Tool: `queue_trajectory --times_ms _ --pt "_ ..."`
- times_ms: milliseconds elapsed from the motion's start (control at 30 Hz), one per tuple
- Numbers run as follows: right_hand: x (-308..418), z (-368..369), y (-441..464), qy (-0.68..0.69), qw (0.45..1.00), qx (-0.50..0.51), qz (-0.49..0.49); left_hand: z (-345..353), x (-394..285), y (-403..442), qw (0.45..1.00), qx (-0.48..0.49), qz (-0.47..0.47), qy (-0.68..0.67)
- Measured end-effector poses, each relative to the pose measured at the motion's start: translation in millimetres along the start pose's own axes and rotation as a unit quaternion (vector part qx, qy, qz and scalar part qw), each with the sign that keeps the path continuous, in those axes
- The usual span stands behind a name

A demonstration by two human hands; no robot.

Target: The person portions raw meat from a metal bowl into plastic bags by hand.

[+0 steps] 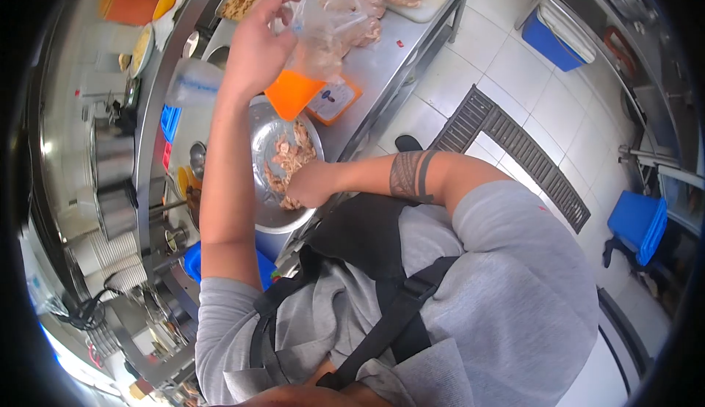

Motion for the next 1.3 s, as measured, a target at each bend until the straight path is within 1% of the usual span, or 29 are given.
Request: queue_trajectory --times_ms 33,67,133,167,200,267,300,367,400,433,467,533,567,600,633,700,767,800,867,900,967,1000,1067,1100,1133,1200,1233,1267,1300 --pt "0.3 -1.0 -1.2 0.018 1.0 -0.008 -0.01 1.6 -2.4 11.5 0.999 0.015 -0.019 -0.035" --pt "-0.2 -2.4 -2.2 0.018 1.0 -0.015 -0.006 8.0 2.7 24.4 0.999 0.02 -0.013 -0.034" --pt "1.5 -7.0 -6.5 0.05 0.998 -0.027 -0.037 31.4 23.9 55.7 0.994 0.032 0.062 -0.08" --pt "-1.6 -2.8 -4.6 0.048 0.996 -0.049 -0.055 45.9 35.1 69.4 0.994 0.035 0.067 -0.082" --pt "-3.1 -6.0 -6.6 0.046 0.996 -0.052 -0.05 64.6 47.5 82.4 0.994 0.058 0.066 -0.058" --pt "-2.1 -11.1 -11.6 0.095 0.992 -0.059 -0.06 107.9 83.7 102.4 0.994 0.081 0.062 -0.038" --pt "-2.6 -11.0 -13.7 0.097 0.992 -0.054 -0.06 130.9 108.5 108.2 0.996 0.061 0.046 -0.04" --pt "-4.8 -12.4 -16.6 0.14 0.984 -0.082 -0.076 143.1 125.3 104.6 0.999 0.026 0.017 -0.039" --pt "-5.7 -10.9 -16.6 0.138 0.984 -0.068 -0.087 139.3 127.9 99.7 1.0 -0.019 0.013 0.003" --pt "-7.6 -9.4 -14.6 0.138 0.985 -0.069 -0.074 127.5 130.0 91.9 0.997 -0.065 0.005 0.051" --pt "-9.5 -9.2 -10.4 0.135 0.986 -0.07 -0.066 115.2 132.9 79.9 0.994 -0.081 -0.013 0.067" --pt "-11.4 -7.4 -4.9 0.153 0.983 -0.059 -0.085 83.8 119.6 40.0 0.982 -0.188 -0.009 0.03" --pt "-12.7 -7.4 -3.6 0.151 0.984 -0.071 -0.06 65.8 118.1 16.0 0.966 -0.259 -0.021 0.011" --pt "-14.6 -8.4 -2.6 0.148 0.985 -0.087 -0.032 54.1 126.3 -15.2 0.933 -0.344 -0.092 -0.039" --pt "-14.9 -11.2 -2.2 0.142 0.986 -0.08 -0.041 45.2 139.8 -46.9 0.887 -0.424 -0.156 -0.092" --pt "-12.7 -16.1 -2.2 0.123 0.992 -0.036 -0.017 18.6 164.1 -101.2 0.758 -0.581 -0.215 -0.205" --pt "-8.0 -19.9 -0.4 0.107 0.994 -0.011 -0.011 -14.2 191.7 -132.3 0.661 -0.687 -0.208 -0.221" --pt "-5.8 -21.1 1.1 0.095 0.995 0.005 -0.002 -33.9 198.0 -139.2 0.651 -0.696 -0.209 -0.219" --pt "-1.6 -21.0 3.0 0.077 0.997 0.02 -0.002 -74.6 200.5 -139.4 0.753 -0.587 -0.138 -0.263" --pt "0.4 -20.2 2.9 0.065 0.998 0.023 0.002 -85.8 207.6 -145.0 0.744 -0.599 -0.142 -0.26" --pt "4.5 -21.9 2.8 0.056 0.998 0.038 0.004 -102.5 219.1 -151.7 0.78 -0.545 -0.213 -0.22" --pt "5.2 -22.8 3.3 0.051 0.998 0.038 0.011 -106.9 215.6 -153.5 0.776 -0.551 -0.214 -0.219" --pt "4.5 -21.1 4.0 0.046 0.998 0.041 0.01 -108.1 207.4 -149.5 0.728 -0.614 -0.202 -0.228" --pt "3.7 -21.9 4.6 0.043 0.998 0.038 0.011 -103.8 206.2 -149.4 0.731 -0.592 -0.234 -0.243" --pt "3.7 -22.2 4.8 0.039 0.998 0.038 0.011 -104.2 209.6 -150.8 0.73 -0.595 -0.231 -0.244" --pt "2.9 -21.0 4.0 0.034 0.998 0.036 0.04 -103.3 214.6 -152.1 0.681 -0.627 -0.139 -0.35" --pt "1.5 -20.4 5.1 0.033 0.998 0.037 0.04 -109.4 218.4 -156.0 0.681 -0.628 -0.138 -0.351" --pt "-0.3 -19.4 6.3 0.029 0.998 0.04 0.04 -117.2 224.3 -165.5 0.571 -0.651 -0.063 -0.497" --pt "-2.8 -17.4 7.1 0.024 0.998 0.045 0.041 -122.6 229.0 -176.4 0.436 -0.649 0.014 -0.623"
Point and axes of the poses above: each hand's wrist, its own y-axis towards the middle knuckle, its own z-axis out of the palm, x = y × z, the point moved 2 cm from there along y, towards the middle knuckle, and after that the axes turned 5 degrees about x, right-handed, at the moved point
